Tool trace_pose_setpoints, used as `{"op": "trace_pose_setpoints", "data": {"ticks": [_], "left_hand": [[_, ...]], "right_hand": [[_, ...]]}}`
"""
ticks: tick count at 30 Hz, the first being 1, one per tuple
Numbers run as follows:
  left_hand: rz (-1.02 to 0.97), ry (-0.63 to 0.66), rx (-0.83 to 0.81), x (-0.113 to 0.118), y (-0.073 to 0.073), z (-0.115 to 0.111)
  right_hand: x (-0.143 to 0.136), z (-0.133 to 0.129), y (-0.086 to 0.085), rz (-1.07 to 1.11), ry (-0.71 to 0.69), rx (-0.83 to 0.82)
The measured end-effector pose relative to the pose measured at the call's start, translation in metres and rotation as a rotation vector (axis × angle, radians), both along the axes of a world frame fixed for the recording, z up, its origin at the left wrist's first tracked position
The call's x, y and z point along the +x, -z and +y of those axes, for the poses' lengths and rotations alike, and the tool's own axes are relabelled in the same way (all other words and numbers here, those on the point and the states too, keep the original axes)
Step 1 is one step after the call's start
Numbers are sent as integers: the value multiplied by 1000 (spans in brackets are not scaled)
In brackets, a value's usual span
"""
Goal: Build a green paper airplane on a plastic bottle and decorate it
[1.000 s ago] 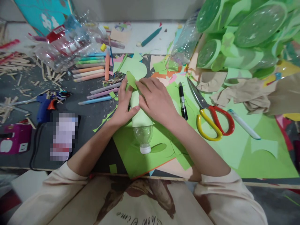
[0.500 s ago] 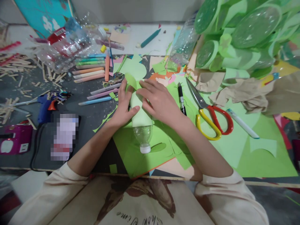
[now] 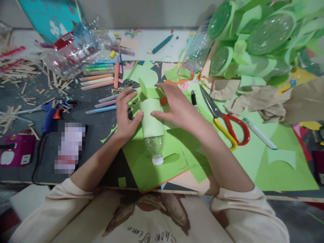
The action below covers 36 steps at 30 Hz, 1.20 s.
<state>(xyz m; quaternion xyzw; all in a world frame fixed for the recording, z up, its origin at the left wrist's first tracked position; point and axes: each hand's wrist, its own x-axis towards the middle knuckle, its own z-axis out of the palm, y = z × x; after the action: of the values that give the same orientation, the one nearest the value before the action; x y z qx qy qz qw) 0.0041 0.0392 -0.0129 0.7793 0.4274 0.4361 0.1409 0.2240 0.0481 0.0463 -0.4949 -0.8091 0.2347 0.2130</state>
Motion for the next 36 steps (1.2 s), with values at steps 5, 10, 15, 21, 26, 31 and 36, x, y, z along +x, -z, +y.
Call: {"op": "trace_pose_setpoints", "data": {"ticks": [5,10,15,21,26,31,36], "left_hand": [[-135,-63,72,-3,-18,1],[-153,-59,-259,-24,-40,29],[30,-104,-252,-50,-15,103],[228,-162,-225,-48,33,191],[251,-330,-315,-32,14,188],[181,-436,-179,-68,-59,176],[11,-255,431,-96,-104,139]], "right_hand": [[0,1,7,-5,-51,-144],[-3,-2,14,15,53,-128],[-11,0,19,-30,108,-18],[-20,2,30,27,152,82],[-16,7,33,34,148,97],[2,15,20,52,196,157],[-8,0,-10,181,233,165]]}}
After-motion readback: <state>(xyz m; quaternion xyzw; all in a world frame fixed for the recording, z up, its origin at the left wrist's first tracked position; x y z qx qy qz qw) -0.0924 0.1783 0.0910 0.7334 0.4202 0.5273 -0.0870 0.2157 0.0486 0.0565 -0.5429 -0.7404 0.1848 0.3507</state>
